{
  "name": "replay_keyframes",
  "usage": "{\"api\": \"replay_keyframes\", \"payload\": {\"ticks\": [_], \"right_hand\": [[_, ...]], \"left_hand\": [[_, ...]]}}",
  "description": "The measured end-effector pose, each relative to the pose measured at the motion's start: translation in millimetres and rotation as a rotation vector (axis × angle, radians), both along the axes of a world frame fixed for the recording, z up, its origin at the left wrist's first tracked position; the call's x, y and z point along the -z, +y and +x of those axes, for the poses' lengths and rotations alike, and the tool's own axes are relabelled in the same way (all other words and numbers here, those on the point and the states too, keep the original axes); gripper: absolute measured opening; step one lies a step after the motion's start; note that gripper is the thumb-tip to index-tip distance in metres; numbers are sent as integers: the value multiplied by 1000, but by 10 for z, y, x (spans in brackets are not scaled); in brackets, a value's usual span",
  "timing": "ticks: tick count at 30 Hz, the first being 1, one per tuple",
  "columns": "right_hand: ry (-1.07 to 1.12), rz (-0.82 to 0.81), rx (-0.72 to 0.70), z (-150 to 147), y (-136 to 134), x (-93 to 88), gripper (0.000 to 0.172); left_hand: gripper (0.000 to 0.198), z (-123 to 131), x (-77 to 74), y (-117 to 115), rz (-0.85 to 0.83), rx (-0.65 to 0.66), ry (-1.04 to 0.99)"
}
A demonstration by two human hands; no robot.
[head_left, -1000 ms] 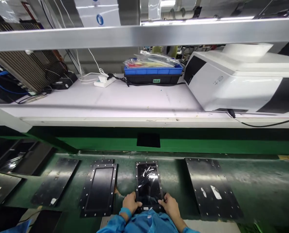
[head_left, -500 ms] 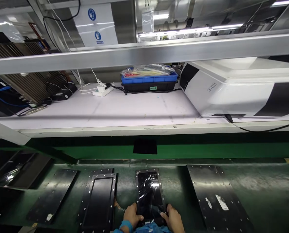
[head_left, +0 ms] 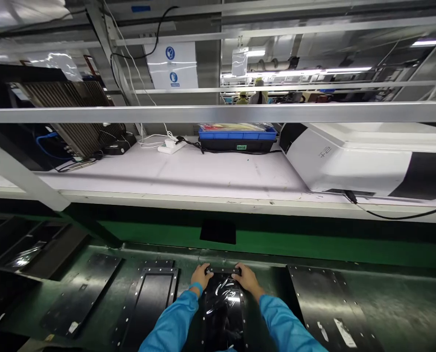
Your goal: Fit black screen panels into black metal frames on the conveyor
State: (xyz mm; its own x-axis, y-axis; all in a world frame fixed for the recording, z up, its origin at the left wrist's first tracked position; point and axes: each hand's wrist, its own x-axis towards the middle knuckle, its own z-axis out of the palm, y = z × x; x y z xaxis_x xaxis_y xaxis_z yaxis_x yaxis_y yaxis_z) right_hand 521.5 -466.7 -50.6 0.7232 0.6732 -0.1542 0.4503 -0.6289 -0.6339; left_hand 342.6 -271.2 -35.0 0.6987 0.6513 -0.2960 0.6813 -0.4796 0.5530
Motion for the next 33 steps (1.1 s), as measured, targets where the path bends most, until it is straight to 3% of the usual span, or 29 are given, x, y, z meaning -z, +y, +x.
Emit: {"api": "replay_keyframes", "payload": {"ticks": [2, 8, 16, 19, 22, 24, 27, 30, 33], "right_hand": [[17, -1, -15, 59, 5, 49, 29], [139, 75, -15, 134, -35, 272, 29], [92, 132, -46, 139, -50, 463, 30], [47, 150, -18, 165, -2, 456, 30], [0, 116, -7, 158, 75, 284, 33], [-23, 74, 11, 83, 89, 119, 40], [-32, -6, 142, -136, -8, -13, 54], [-26, 0, 255, -424, -257, 93, 61], [85, 75, 196, -725, -509, 301, 54]], "left_hand": [[39, 92, 32, 112, 16, 24, -7], [37, 152, 171, 337, -45, 38, 6], [31, 179, 231, 376, -133, -48, 1], [32, 232, 202, 339, -96, -74, -13], [35, 222, 80, 197, -34, -85, -49], [37, 50, -8, 55, 72, -124, -98], [51, -539, -29, -104, 361, -284, -104], [87, -1344, 108, -159, 511, -468, 97], [110, -1943, 279, -190, 463, -567, 295]]}}
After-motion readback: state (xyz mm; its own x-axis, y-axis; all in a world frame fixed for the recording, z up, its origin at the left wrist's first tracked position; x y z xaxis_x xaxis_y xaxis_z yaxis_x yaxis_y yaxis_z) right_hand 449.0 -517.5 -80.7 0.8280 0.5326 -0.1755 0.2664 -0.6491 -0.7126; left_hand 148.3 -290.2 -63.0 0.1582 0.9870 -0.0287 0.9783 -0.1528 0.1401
